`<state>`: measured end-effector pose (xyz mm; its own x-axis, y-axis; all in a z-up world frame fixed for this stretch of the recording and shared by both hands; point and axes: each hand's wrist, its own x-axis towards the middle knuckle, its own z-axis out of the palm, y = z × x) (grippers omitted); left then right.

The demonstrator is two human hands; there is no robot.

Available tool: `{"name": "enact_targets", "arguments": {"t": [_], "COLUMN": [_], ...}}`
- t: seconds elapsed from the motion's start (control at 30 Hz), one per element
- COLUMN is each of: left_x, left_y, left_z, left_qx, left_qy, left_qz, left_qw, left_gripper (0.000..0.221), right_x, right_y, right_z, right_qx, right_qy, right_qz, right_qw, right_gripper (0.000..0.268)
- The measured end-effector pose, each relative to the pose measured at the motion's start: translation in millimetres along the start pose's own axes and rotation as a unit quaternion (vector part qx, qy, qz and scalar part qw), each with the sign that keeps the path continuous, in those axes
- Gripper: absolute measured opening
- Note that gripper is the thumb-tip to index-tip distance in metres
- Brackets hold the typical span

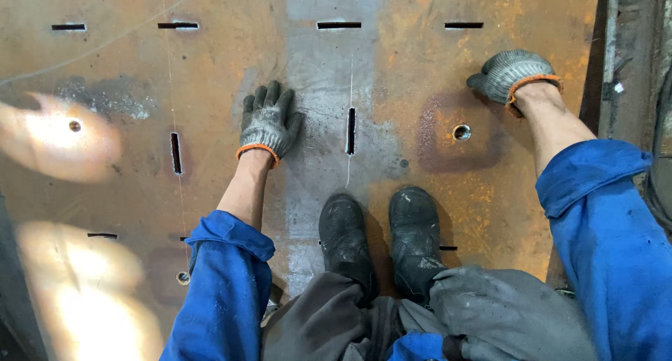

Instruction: Inspecting and aligning a large slotted metal plate on a production floor.

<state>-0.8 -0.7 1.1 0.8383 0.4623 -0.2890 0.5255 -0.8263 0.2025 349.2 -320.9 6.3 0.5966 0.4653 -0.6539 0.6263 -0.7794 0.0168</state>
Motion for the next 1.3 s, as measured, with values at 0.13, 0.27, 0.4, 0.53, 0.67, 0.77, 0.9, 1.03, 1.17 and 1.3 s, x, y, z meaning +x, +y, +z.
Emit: {"name": "enact_targets", "arguments": {"t": [0.13,0.27,0.4,0.53,0.67,0.77,0.9,1.03,1.17,1.3], "left_x": [2.5,2.8,4.1,3.6,3.4,3.3,3.1,2.8,3.5,4.0], "left_y": [-3.7,-1.8,-0.8,2.5,1.2,4.1,2.4,0.5,-1.9,-3.3], "left_z": [4.7,2.2,2.0,-2.9,-1.2,-5.4,-3.0,-0.1,2.2,3.2], "left_qx": [0.008,0.006,0.011,0.011,0.016,0.013,0.004,-0.003,-0.004,0.0], "left_qy": [-0.003,-0.015,-0.034,-0.04,-0.041,-0.042,-0.037,-0.026,-0.017,-0.014], "left_qz": [0.006,-0.001,-0.015,-0.017,-0.015,-0.019,-0.015,-0.001,-0.003,0.003], "left_qw": [1.0,1.0,0.999,0.999,0.999,0.999,0.999,1.0,1.0,1.0], "left_gripper": [0.061,0.062,0.062,0.062,0.062,0.062,0.062,0.061,0.06,0.06], "right_x": [3.1,0.0,-7.7,2.2,1.1,-0.5,2.7,10.9,12.4,5.0], "right_y": [-1.6,-3.5,-6.5,1.1,0.5,-0.3,0.8,10.6,9.9,3.0], "right_z": [-0.3,-2.8,-10.2,3.0,3.0,0.5,4.7,18.2,19.9,11.2], "right_qx": [-0.001,0.005,0.015,-0.004,0.021,0.022,0.011,0.039,0.023,0.021], "right_qy": [-0.015,-0.018,-0.036,-0.029,-0.014,-0.018,0.001,0.019,0.05,0.031], "right_qz": [0.015,0.012,0.024,0.014,0.021,0.019,-0.014,-0.01,-0.024,-0.026], "right_qw": [1.0,1.0,0.999,0.999,0.999,0.999,1.0,0.999,0.998,0.999], "right_gripper": [0.053,0.048,0.044,0.044,0.044,0.042,0.041,0.038,0.033,0.035]}}
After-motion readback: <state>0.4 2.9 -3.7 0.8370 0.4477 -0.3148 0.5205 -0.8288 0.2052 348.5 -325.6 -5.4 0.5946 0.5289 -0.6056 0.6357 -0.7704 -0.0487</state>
